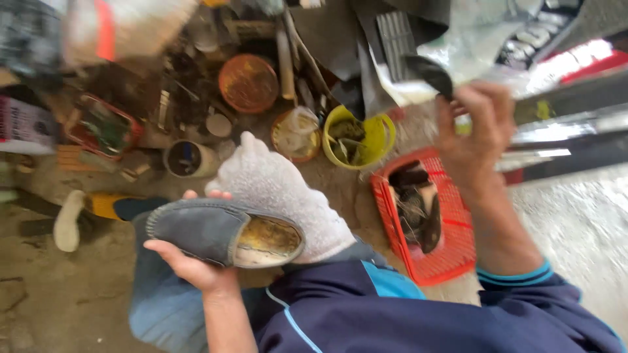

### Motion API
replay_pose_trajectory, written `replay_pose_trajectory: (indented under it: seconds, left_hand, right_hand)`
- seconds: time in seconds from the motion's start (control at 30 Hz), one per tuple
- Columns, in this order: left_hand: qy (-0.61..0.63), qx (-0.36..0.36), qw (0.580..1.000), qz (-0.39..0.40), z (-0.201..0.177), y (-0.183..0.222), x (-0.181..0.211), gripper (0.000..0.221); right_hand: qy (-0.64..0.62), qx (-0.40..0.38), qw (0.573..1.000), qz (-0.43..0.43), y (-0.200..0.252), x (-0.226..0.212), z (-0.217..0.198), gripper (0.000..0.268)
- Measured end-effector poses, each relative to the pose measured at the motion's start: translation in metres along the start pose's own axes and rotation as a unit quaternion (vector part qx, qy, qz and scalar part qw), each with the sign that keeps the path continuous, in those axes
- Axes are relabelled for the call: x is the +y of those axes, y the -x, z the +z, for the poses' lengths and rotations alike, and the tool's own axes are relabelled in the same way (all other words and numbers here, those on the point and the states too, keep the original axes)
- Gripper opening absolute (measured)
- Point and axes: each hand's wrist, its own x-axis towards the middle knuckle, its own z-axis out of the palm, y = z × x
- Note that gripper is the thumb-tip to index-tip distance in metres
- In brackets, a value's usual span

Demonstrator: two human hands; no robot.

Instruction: Repairing various types of shoes by removing old parts with pliers, applying glue to soles, and packaging them in bags.

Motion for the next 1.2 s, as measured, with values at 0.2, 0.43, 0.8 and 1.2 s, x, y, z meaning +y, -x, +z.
replay_pose_trajectory:
  seconds: [0.2,0.43,0.8,1.2]
  left_hand:
    - [0.049,-0.167,0.985,0.010,-0.022,-0.010,-0.005,0.084]
    - [0.040,-0.009,0.997,-0.063,0.001,-0.006,-0.001,0.097]
    - [0.015,0.042,0.995,-0.090,-0.004,-0.010,0.000,0.099]
    - [-0.112,-0.025,0.993,0.017,0.016,-0.001,-0.004,0.079]
  right_hand:
    - [-0.075,0.011,0.991,-0.110,-0.109,-0.056,0.008,0.010]
    - [-0.094,0.052,0.966,-0.236,-0.190,-0.115,0.109,0.017]
    - [-0.099,-0.111,0.984,-0.095,-0.093,-0.117,0.148,0.035]
    - [0.122,-0.364,0.808,0.446,0.253,0.066,-0.023,0.033]
